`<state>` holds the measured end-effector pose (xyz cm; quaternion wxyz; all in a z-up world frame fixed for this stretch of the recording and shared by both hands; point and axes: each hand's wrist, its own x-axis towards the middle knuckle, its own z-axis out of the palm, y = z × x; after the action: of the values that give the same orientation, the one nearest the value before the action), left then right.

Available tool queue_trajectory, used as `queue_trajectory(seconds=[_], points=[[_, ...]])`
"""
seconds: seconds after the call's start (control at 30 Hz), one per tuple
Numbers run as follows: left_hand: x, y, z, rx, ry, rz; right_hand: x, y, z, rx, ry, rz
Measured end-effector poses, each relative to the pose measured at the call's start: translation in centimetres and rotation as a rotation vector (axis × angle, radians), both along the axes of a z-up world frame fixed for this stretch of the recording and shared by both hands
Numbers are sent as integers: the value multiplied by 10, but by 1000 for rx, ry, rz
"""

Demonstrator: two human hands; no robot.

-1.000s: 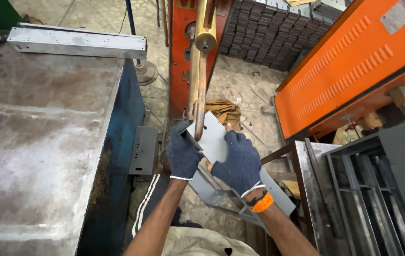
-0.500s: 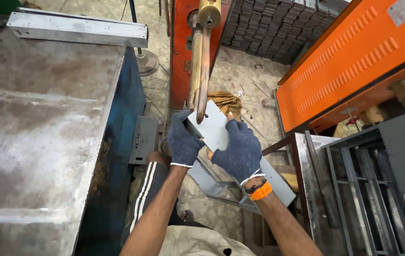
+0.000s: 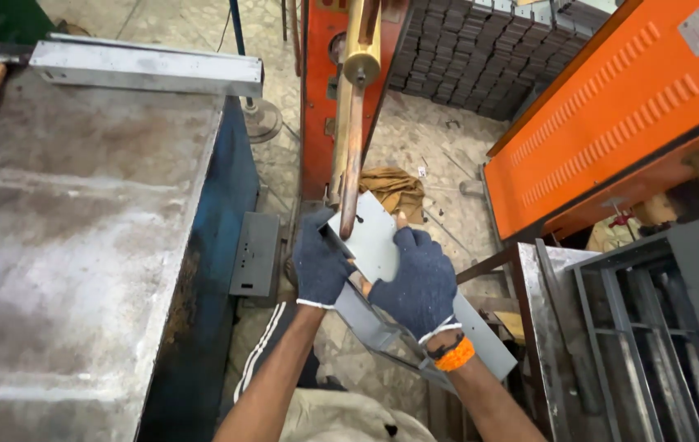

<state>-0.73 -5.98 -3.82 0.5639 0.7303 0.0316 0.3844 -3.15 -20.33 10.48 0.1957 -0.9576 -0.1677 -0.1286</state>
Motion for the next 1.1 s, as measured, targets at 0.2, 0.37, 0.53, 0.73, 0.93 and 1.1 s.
queue_trajectory(seconds=[0.2, 0.37, 0.53, 0.73, 0.93, 1.1], points=[[-8, -4, 23, -118, 216, -16, 3, -5, -7, -16, -61, 27], [-4, -5, -6, -29, 124, 22, 0, -8, -12, 0, -32, 22], [-4, -4, 8, -72, 47, -31, -2, -5, -9, 7, -56, 9], [-9, -1, 11, 21, 157, 16, -1, -4, -15, 15, -36, 35], [1, 3, 10, -22, 173, -4, 3, 0, -5, 17, -70, 16], [10, 13, 18, -69, 120, -54, 9, 9, -3, 7, -72, -15]])
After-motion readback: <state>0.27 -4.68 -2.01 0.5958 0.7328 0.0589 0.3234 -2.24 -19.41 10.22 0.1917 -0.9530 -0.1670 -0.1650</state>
